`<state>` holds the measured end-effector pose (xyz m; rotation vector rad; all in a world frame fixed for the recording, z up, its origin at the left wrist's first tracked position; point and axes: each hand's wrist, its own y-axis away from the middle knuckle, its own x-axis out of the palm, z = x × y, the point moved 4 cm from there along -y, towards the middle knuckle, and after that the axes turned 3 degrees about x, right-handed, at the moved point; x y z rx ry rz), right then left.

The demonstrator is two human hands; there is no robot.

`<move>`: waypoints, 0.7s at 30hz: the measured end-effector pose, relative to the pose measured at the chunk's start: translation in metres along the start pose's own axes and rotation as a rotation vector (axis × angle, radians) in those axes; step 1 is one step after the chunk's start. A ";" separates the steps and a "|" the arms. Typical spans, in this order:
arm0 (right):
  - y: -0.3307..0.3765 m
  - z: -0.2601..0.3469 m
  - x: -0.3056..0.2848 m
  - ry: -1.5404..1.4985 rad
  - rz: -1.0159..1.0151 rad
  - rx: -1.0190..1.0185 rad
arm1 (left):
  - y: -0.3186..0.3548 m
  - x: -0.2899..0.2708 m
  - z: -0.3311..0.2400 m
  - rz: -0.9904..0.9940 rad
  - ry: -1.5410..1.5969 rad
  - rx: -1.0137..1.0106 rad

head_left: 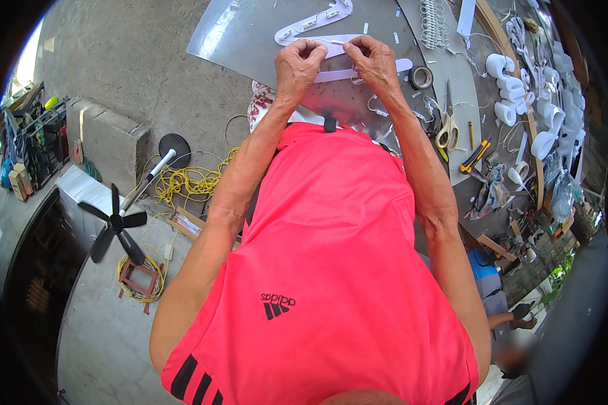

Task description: Applying adhesive strips and wiring to white acrylic sign letters on a work table.

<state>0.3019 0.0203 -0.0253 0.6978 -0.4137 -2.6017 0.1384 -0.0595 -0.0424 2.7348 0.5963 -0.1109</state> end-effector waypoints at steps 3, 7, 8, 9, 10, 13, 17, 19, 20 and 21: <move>-0.008 0.001 -0.002 0.077 0.055 -0.025 | 0.007 -0.013 -0.013 -0.214 -0.317 0.413; -0.023 0.000 -0.002 0.183 0.125 -0.037 | 0.001 -0.023 -0.022 -0.223 -0.603 0.646; -0.027 0.000 -0.003 0.184 0.126 -0.036 | 0.000 -0.023 -0.022 -0.185 -0.628 0.611; -0.031 0.000 -0.003 0.196 0.140 -0.029 | 0.000 -0.022 -0.023 -0.147 -0.652 0.577; -0.034 0.003 -0.003 0.209 0.157 -0.026 | -0.001 -0.023 -0.021 -0.151 -0.652 0.573; -0.039 0.009 -0.003 0.306 0.213 -0.035 | -0.006 -0.023 -0.017 -0.118 -0.639 0.577; -0.045 0.012 0.004 0.313 0.237 -0.051 | -0.009 -0.022 -0.015 -0.100 -0.618 0.590; -0.048 0.011 0.005 0.324 0.238 0.006 | -0.009 -0.022 -0.014 -0.111 -0.613 0.594; -0.049 0.010 0.006 0.323 0.240 0.006 | -0.010 -0.021 -0.014 -0.108 -0.608 0.578; -0.050 0.010 0.006 0.345 0.223 0.003 | -0.010 -0.021 -0.013 -0.105 -0.602 0.563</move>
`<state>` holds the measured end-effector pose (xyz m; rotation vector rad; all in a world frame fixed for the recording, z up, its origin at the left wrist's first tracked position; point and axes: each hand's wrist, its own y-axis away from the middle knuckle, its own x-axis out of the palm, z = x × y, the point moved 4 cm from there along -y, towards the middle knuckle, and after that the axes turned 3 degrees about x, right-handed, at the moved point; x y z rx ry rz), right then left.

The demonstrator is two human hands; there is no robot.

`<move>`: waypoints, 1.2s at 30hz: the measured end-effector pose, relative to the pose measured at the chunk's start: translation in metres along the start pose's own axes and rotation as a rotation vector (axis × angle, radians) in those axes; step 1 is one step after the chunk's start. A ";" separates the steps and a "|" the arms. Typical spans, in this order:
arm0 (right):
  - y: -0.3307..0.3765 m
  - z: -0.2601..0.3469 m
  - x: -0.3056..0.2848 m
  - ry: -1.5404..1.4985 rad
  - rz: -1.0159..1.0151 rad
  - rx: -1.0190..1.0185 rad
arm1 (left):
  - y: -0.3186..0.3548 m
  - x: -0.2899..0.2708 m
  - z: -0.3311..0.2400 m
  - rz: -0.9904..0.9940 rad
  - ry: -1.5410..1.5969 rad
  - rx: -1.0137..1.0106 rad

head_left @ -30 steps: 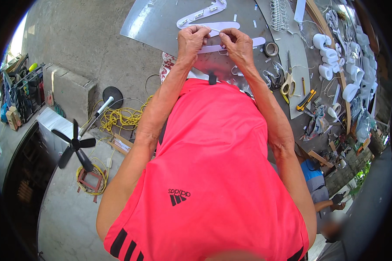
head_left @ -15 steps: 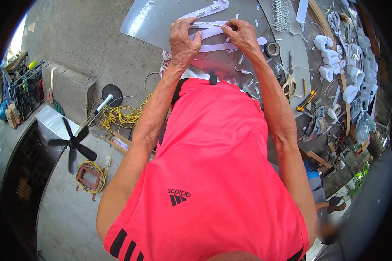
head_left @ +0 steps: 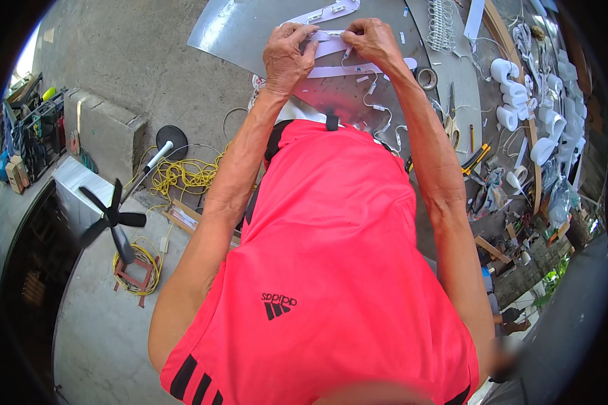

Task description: Applying adhesive strips and wiring to white acrylic sign letters on a work table.

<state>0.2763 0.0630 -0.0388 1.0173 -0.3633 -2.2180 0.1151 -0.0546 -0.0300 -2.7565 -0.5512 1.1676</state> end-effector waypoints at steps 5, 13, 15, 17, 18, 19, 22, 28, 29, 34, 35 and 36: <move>0.001 0.001 -0.001 0.013 0.001 0.033 | -0.001 0.001 -0.001 -0.003 -0.021 -0.016; 0.000 -0.001 0.001 0.061 -0.036 -0.034 | -0.002 0.002 -0.001 -0.010 -0.028 0.006; -0.001 -0.002 0.001 0.059 -0.031 -0.032 | -0.001 0.002 -0.001 -0.004 -0.033 -0.002; -0.001 0.002 0.000 0.058 -0.023 -0.031 | -0.001 0.001 0.000 0.000 -0.033 -0.006; 0.000 0.003 -0.001 0.050 -0.009 -0.008 | -0.001 0.001 0.000 0.005 -0.032 -0.008; -0.001 0.001 -0.001 0.041 0.003 0.015 | -0.001 0.002 0.000 0.005 -0.032 -0.008; -0.001 0.002 -0.001 0.037 -0.010 -0.001 | -0.001 0.002 0.000 -0.004 -0.032 0.001; -0.001 0.002 -0.001 0.039 0.012 0.025 | 0.000 0.002 0.000 -0.008 -0.041 0.006; -0.001 0.003 -0.001 0.039 0.013 0.025 | 0.000 0.003 0.000 -0.007 -0.038 0.003; -0.003 0.005 -0.002 0.050 0.029 0.086 | -0.001 0.001 -0.004 -0.005 -0.048 0.016; -0.004 0.007 -0.004 0.050 0.027 0.089 | 0.000 -0.001 -0.009 -0.029 -0.085 0.039; -0.005 0.008 -0.005 0.037 0.051 0.109 | 0.002 -0.004 -0.014 -0.053 -0.122 0.064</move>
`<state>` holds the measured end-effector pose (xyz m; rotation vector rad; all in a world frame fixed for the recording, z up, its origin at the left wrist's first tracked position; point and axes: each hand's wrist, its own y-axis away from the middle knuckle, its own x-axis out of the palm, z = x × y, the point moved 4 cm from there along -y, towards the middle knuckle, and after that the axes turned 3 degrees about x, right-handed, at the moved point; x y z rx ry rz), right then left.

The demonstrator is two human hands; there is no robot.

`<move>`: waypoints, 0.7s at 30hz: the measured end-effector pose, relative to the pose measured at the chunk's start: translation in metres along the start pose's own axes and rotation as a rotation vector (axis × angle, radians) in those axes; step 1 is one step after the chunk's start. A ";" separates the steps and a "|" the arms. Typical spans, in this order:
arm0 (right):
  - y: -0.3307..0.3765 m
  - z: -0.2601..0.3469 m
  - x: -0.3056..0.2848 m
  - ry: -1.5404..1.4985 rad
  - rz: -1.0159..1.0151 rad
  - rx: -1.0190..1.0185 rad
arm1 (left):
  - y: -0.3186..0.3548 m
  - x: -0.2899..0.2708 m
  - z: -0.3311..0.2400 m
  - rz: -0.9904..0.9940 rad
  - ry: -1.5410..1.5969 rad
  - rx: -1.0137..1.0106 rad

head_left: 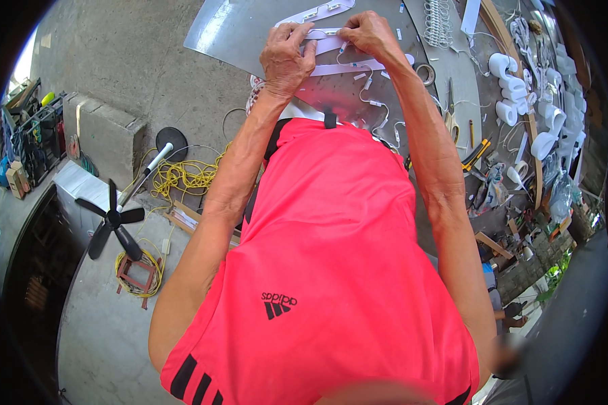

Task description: Applying adhesive strips and wiring to white acrylic sign letters on a work table.

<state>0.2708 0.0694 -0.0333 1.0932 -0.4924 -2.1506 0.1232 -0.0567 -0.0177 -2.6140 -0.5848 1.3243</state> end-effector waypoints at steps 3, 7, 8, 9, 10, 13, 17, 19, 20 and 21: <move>-0.001 0.000 -0.003 -0.014 0.019 0.012 | 0.006 -0.008 -0.018 -0.052 -0.044 0.035; 0.006 -0.005 0.002 -0.057 -0.030 -0.049 | 0.009 0.003 -0.021 0.047 0.082 0.101; 0.010 -0.006 0.003 -0.057 -0.031 -0.050 | 0.012 0.006 -0.020 0.046 0.081 0.103; 0.018 -0.009 0.001 -0.142 -0.111 -0.034 | 0.015 0.010 -0.015 0.092 0.179 0.012; 0.029 -0.012 0.001 -0.228 -0.190 -0.014 | 0.019 0.014 -0.012 0.141 0.279 -0.080; 0.057 -0.029 0.002 -0.456 -0.473 0.030 | 0.017 0.015 -0.020 0.238 0.396 -0.259; 0.075 -0.038 0.019 -0.631 -0.230 0.053 | 0.014 0.025 -0.026 0.308 0.395 -0.229; 0.077 -0.037 0.022 -0.633 -0.207 0.064 | 0.013 0.032 -0.026 0.406 0.429 -0.370; 0.076 -0.034 0.023 -0.602 -0.201 0.061 | 0.013 0.035 -0.026 0.406 0.428 -0.368; 0.076 -0.031 0.023 -0.570 -0.194 0.058 | 0.014 0.041 -0.024 0.413 0.514 -0.403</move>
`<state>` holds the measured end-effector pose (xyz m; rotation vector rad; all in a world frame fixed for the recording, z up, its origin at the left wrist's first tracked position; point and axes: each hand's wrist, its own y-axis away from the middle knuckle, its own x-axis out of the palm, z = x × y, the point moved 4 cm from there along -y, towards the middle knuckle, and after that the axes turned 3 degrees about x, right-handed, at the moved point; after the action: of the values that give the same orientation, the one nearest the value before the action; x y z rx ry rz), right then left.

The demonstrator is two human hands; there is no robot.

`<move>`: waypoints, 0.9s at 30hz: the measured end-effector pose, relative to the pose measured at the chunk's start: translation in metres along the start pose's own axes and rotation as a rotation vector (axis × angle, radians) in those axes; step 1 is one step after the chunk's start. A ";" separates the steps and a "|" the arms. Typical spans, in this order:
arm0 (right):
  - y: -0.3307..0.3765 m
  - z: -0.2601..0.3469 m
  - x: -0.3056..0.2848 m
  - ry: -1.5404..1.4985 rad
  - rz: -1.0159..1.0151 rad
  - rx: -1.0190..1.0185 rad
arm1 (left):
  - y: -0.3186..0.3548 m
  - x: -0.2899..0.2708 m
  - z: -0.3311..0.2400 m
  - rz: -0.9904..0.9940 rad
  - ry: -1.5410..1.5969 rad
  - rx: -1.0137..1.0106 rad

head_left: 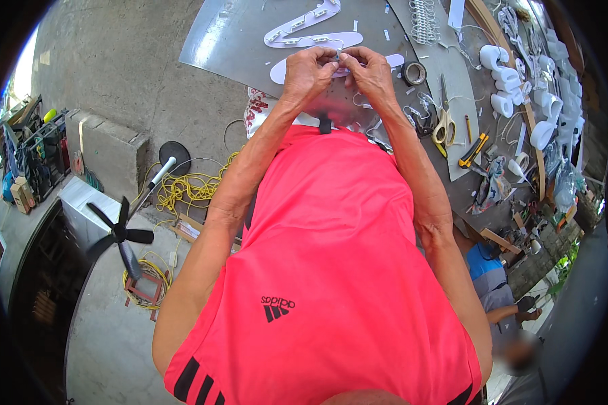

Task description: Applying adhesive strips and wiring to white acrylic sign letters on a work table.

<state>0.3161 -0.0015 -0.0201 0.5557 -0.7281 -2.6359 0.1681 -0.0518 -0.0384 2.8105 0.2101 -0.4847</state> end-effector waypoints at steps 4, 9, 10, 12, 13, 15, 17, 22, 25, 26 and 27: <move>-0.011 -0.009 -0.001 -0.053 0.011 -0.019 | -0.004 0.001 -0.001 -0.015 0.020 0.063; -0.020 -0.015 -0.011 -0.179 0.193 0.101 | -0.002 0.002 -0.011 0.084 0.172 -0.098; -0.021 -0.015 -0.010 -0.226 0.246 0.171 | 0.000 0.004 -0.012 0.154 0.306 -0.210; -0.019 -0.011 -0.011 -0.197 0.249 0.140 | 0.001 0.006 -0.009 0.137 0.317 -0.215; -0.018 -0.009 -0.011 -0.167 0.250 0.110 | 0.001 0.007 -0.008 0.123 0.329 -0.221; -0.016 -0.006 -0.011 -0.146 0.227 0.090 | 0.001 0.006 -0.005 0.107 0.314 -0.223; -0.014 -0.002 -0.010 -0.125 0.207 0.070 | 0.001 0.006 -0.001 0.089 0.298 -0.225; -0.015 -0.002 -0.008 -0.095 0.136 0.097 | 0.001 0.007 -0.006 -0.070 -0.016 -0.019; -0.015 -0.001 -0.007 -0.064 0.150 0.101 | 0.002 0.008 -0.009 -0.104 -0.106 0.099; -0.017 -0.005 -0.008 -0.065 0.149 0.102 | 0.002 0.009 -0.009 -0.102 -0.105 0.099; -0.019 -0.010 -0.009 -0.117 0.185 0.098 | 0.001 0.009 -0.008 -0.080 -0.064 0.084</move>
<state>0.3236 0.0137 -0.0359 0.3435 -0.9018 -2.4873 0.1793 -0.0499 -0.0343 2.8716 0.2965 -0.6149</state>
